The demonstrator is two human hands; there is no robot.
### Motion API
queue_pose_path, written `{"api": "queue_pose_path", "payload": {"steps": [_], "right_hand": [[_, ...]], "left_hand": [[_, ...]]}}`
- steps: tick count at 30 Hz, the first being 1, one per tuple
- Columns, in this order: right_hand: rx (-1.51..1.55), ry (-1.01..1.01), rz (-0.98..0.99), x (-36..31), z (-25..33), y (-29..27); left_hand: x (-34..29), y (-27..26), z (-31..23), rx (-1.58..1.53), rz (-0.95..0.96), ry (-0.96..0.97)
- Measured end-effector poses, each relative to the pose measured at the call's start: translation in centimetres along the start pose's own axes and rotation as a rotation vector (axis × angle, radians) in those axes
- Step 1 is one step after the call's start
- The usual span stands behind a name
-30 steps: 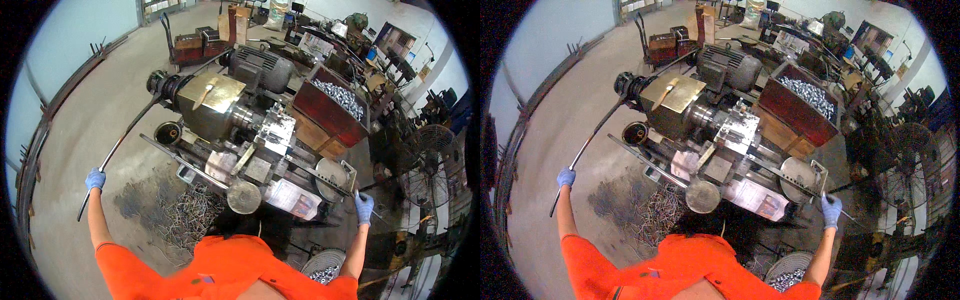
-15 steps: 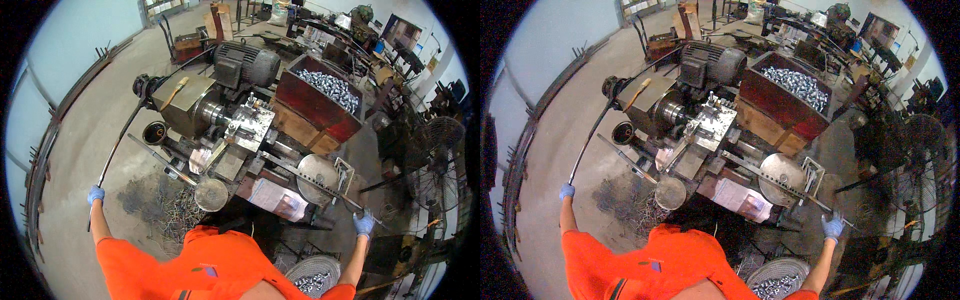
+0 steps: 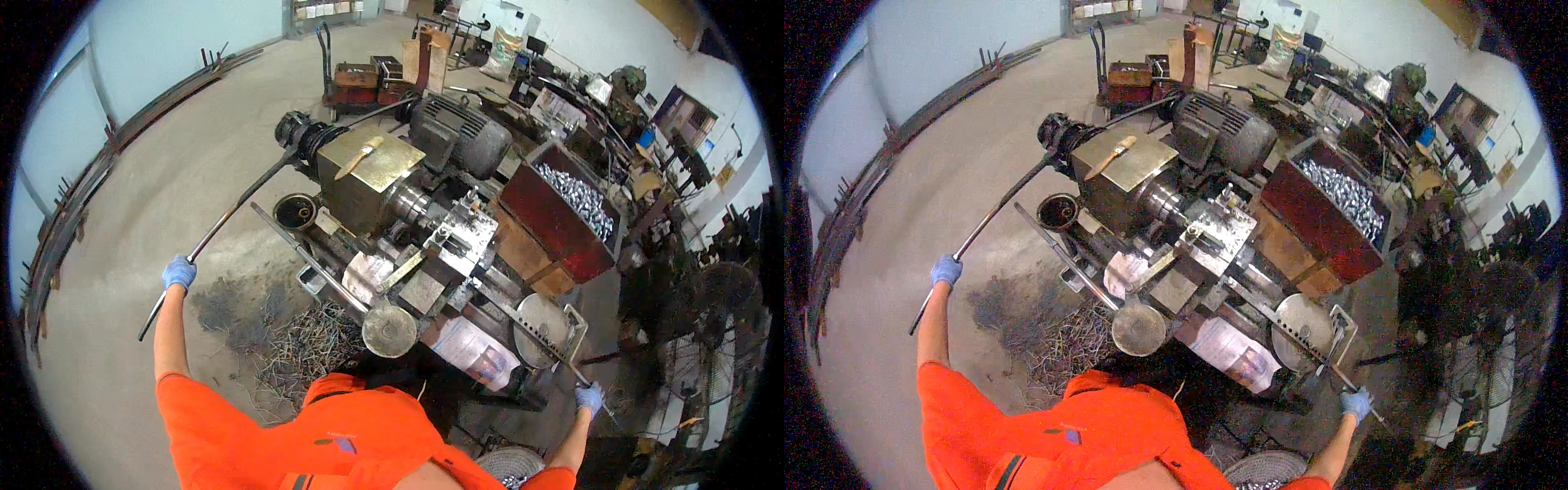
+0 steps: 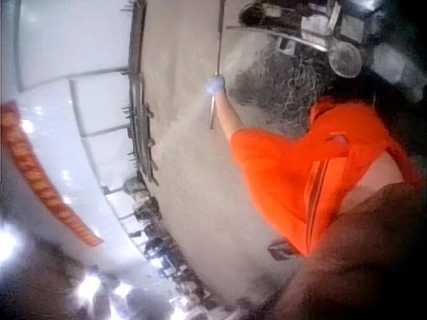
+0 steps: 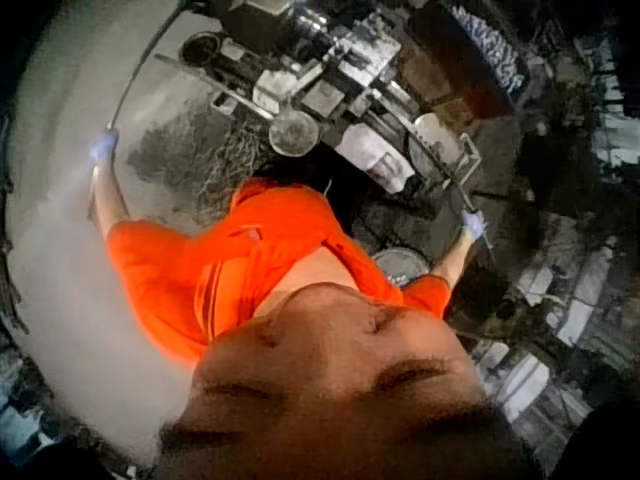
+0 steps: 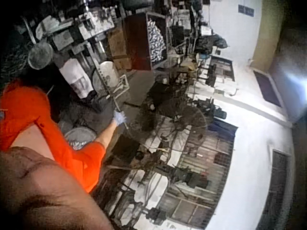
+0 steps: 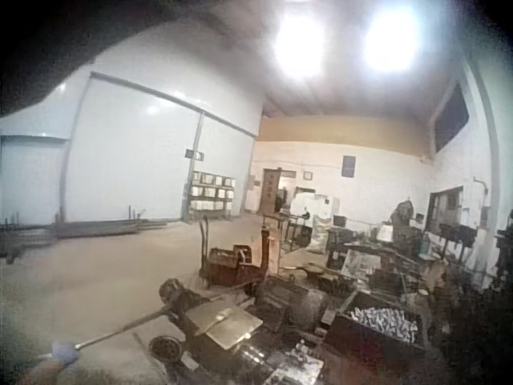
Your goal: The person operates a lathe to process small metal parts, using a lever to advance the workpiece, applying a liquid with a brush, and placing the finished parts into a metal sieve.
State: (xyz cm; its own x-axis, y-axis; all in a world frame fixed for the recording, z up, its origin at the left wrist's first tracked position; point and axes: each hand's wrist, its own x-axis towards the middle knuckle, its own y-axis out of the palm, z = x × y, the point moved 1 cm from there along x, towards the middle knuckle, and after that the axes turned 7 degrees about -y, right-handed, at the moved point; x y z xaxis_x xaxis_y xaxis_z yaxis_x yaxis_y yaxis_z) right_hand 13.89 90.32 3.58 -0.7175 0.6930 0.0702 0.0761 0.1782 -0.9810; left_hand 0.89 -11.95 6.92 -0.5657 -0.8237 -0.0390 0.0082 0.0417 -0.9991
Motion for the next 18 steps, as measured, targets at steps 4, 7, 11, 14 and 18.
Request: {"api": "queue_pose_path", "payload": {"steps": [4, 7, 11, 14, 18], "right_hand": [[0.034, 0.039, 0.042, -0.9, 0.4, -0.6], [0.052, 0.080, 0.035, -1.7, 0.2, -0.3], [0.031, 0.061, 0.020, -1.8, 1.1, -0.4], [0.036, 0.082, 0.052, -1.5, 0.3, 0.2], [0.070, 0.089, 0.099, -2.0, 1.8, -1.2]], "left_hand": [[-0.4, -1.5, -3.3, -0.236, -0.118, 0.209], [-4.1, -0.2, -8.3, -0.818, -0.285, 0.450], [-4.4, 13.8, -13.1, -0.420, 0.119, 0.603], [-7.9, 17.6, -17.5, -0.215, 0.340, 0.472], [-8.9, 21.4, -21.1, -0.144, 0.261, 0.691]]}}
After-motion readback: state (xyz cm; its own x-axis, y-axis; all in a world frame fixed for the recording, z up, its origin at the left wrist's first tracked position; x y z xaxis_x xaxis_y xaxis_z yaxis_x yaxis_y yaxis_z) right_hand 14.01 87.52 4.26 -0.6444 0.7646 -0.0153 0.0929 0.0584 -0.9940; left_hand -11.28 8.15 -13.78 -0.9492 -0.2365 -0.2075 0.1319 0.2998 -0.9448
